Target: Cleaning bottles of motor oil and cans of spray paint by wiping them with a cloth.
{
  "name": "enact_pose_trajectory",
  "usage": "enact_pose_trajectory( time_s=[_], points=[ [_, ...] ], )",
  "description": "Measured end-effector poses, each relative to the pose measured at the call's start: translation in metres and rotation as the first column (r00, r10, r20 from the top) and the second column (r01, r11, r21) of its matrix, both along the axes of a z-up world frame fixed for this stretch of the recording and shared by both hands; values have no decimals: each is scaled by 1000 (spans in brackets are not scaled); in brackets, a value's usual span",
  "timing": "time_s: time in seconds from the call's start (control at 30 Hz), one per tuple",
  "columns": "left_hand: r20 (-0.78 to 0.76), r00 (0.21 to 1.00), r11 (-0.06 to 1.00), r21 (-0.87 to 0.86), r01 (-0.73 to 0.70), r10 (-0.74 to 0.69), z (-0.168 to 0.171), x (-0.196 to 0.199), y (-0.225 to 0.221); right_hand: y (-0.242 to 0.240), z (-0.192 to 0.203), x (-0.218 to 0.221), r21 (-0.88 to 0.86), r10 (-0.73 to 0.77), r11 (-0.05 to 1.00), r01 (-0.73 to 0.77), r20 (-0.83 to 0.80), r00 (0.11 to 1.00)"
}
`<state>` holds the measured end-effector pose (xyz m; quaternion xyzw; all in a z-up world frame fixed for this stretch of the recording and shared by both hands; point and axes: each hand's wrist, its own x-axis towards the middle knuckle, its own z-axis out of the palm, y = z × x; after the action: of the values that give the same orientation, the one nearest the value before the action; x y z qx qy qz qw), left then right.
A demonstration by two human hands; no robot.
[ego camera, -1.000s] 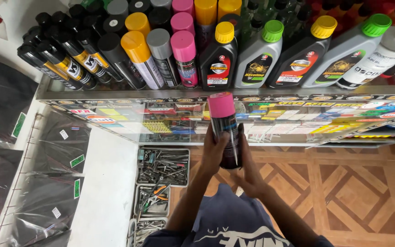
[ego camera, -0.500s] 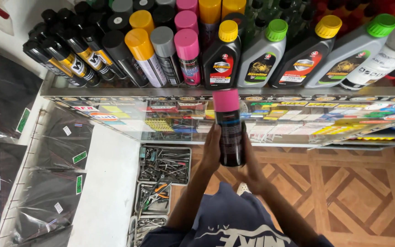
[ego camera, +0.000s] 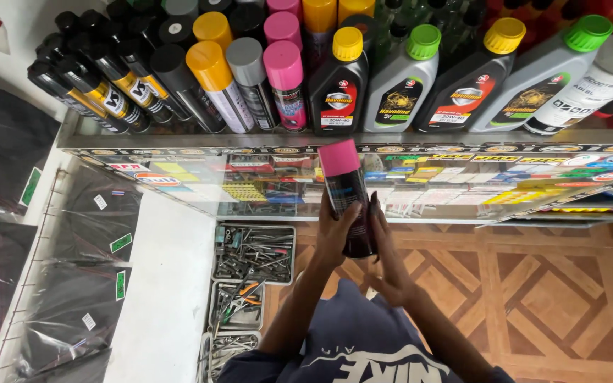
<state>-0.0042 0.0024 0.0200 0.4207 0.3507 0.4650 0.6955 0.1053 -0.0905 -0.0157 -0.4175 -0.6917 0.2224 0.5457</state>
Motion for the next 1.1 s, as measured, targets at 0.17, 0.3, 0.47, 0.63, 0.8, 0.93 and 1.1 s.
enact_pose_trajectory(
  time_s=[0.17,0.3,0.47,0.63,0.8,0.93,1.1],
  points=[
    [128,985,993,26,118,-120,21,6,-15,32,23,27,-34,10,999,-11,-22,1000],
    [91,985,989,44,142,-146,22,3,-12,41,53,21,6,40,999,-40,-4,999],
    [-45,998,998,-51,-47,45,6,6,-13,13,22,2,36,-62,998,59,81,995],
    [-63,998,994,-101,-31,25,10,3,-2,0,-11,-1,-31,16,999,-18,-69,997],
    [10,997,984,-163,78,-77,21,4,-9,35,23,13,-71,8,997,-10,-36,999],
    [-16,999,987,-157,-44,42,6,8,-5,32,14,12,-162,78,980,-114,-214,974],
    [-83,977,962,-174,-209,198,-5,8,5,2,-25,-16,-394,-174,919,-19,-449,877]
  ],
)
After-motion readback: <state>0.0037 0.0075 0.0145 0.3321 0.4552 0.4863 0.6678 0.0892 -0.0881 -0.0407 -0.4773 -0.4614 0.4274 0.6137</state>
